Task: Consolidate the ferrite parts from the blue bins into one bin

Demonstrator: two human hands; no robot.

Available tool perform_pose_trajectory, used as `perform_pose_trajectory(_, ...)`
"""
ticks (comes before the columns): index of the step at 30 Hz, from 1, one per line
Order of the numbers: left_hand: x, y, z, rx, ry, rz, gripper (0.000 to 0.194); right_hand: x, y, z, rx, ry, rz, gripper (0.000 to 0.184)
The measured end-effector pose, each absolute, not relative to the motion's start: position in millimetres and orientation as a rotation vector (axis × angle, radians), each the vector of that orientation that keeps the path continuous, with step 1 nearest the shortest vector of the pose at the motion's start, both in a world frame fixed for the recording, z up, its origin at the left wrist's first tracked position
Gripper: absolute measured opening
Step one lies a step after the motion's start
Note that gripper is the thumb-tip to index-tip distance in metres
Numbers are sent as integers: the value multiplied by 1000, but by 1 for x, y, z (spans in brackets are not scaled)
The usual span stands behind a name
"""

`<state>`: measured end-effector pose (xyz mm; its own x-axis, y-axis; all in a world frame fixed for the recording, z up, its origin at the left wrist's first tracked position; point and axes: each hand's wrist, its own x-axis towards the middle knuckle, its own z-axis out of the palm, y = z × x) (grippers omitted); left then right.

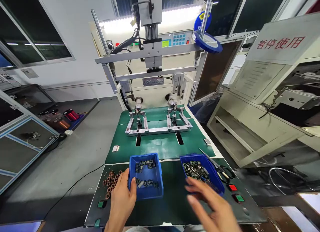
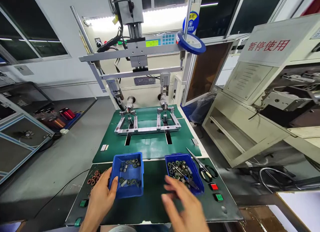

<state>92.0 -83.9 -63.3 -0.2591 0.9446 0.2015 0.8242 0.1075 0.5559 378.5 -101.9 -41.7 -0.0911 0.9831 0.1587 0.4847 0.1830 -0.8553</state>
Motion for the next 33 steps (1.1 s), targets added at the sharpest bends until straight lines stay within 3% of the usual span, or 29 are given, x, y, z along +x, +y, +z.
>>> perform_pose_trajectory(4,102,-94,-49,1822,2094,1006,41,308,-72,-31,-1264,-1635,1308,63)
perform_pose_trajectory(11,113,-85,-35,2061,2092,1055,35,302,-65,-48,-1264,-1412,1484,57)
perform_pose_trajectory(16,120,-75,-24,2599,1850,499,8,299,-72,-52,-1315,-1379,1450,61)
perform_pose_trajectory(23,138,-64,-31,2789,1804,117,24,283,-80,-59,-1408,-1346,1468,71)
perform_pose_trajectory(27,130,-62,-37,2634,1713,157,19,281,-84,-62,-1406,-1300,1458,68)
perform_pose_trajectory(33,121,-55,-20,1791,1535,636,15,289,-90,-62,-1419,-1239,1463,66)
